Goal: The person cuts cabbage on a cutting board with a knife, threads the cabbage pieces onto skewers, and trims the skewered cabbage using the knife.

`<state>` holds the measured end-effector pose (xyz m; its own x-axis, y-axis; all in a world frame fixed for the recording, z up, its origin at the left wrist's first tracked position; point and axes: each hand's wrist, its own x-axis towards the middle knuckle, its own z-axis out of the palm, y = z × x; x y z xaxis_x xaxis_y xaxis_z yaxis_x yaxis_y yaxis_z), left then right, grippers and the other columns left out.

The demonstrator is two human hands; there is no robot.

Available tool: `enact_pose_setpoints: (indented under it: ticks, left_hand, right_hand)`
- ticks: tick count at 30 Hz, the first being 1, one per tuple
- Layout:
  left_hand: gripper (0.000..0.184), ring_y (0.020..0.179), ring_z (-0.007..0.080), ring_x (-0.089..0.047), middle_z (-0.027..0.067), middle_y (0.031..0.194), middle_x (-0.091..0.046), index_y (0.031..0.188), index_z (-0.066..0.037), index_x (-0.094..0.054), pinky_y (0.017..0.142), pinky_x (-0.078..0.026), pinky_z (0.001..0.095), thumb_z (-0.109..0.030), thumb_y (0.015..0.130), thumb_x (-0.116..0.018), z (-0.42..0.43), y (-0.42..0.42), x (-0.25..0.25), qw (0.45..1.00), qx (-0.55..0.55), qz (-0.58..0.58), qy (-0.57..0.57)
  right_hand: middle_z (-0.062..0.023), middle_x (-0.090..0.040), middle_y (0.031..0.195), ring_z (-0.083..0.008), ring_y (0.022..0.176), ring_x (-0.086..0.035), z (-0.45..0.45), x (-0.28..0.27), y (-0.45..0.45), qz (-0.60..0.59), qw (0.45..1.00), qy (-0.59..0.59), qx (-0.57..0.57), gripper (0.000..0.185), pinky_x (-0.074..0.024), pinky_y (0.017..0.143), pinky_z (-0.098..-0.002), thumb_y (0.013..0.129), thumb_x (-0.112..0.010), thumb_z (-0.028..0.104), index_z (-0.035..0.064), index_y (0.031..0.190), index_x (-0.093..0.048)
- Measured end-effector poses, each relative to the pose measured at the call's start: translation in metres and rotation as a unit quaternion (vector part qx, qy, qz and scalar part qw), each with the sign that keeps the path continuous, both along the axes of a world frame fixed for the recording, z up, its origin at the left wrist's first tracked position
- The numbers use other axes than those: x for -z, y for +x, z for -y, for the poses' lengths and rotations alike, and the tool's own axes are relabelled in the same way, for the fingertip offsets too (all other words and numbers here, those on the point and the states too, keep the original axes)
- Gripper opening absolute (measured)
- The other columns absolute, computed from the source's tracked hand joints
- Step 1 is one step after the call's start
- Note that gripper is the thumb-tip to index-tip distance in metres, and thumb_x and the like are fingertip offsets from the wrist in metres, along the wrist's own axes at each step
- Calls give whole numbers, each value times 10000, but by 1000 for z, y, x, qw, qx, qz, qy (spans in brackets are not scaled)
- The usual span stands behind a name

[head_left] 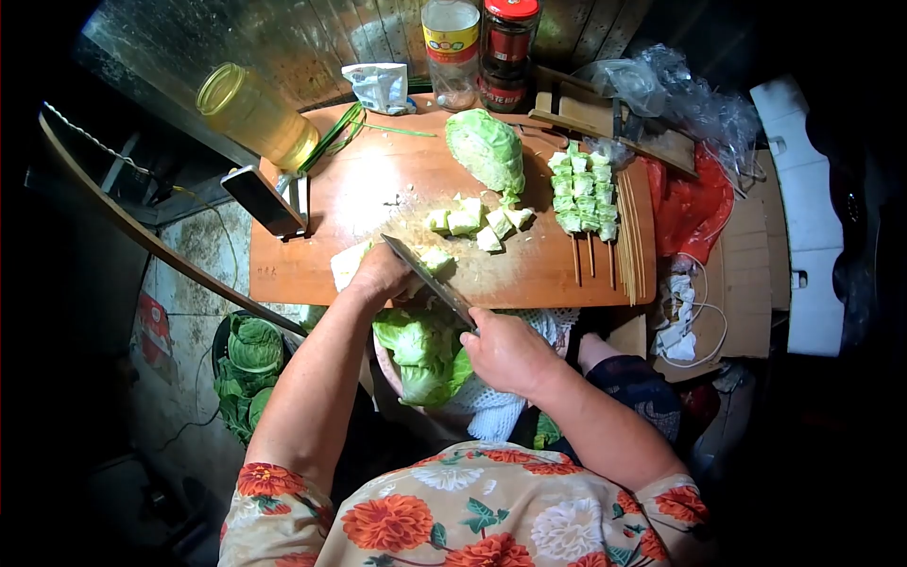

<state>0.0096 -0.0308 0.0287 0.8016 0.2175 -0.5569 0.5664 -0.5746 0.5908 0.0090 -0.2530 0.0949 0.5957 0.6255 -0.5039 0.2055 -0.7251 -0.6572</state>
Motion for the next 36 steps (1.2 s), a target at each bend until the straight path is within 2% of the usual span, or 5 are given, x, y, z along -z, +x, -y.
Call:
enact_pose_setpoints:
  ticks: [2,18,20,27,36]
  left_hand:
    - [155,573,171,-569,82,700,-636,805,20,-644,508,-481,315,-116,739,-672,1,-4,0,993,-109,0,-55]
    - [182,535,174,-576,78,684,-613,847,12,-600,488,-471,282,-80,705,-667,-1,-11,10,965,-217,-32,-142]
    - [191,599,154,-570,60,726,-585,898,-2,-552,531,-472,262,9,735,-653,3,-9,17,966,-229,14,-120]
    - [179,685,211,-623,106,733,-639,809,-36,-589,673,-508,319,-143,709,-692,11,-5,35,974,-218,62,-18]
    - [188,609,173,-597,79,669,-613,792,-23,-576,604,-501,308,-162,739,-692,9,-9,40,956,-275,36,-93]
  right_hand:
    - [-297,-621,884,-452,867,-604,-3,9,3,20,1000,-3,-20,320,-473,815,-488,884,-527,239,-58,997,-557]
    - [-257,-619,953,-430,923,-586,-6,45,7,25,998,43,49,305,-461,831,-479,867,-532,258,-7,1013,-573]
    - [-286,-620,1015,-418,971,-596,-1,37,15,12,999,6,51,475,-460,876,-439,870,-549,289,-32,1220,-528]
    - [-285,-629,978,-412,944,-608,4,28,21,9,999,8,47,456,-473,848,-429,869,-560,271,-34,1207,-539]
    - [-287,-607,1049,-406,1001,-584,8,9,1,6,992,119,48,433,-456,879,-422,880,-539,236,-30,1220,-517]
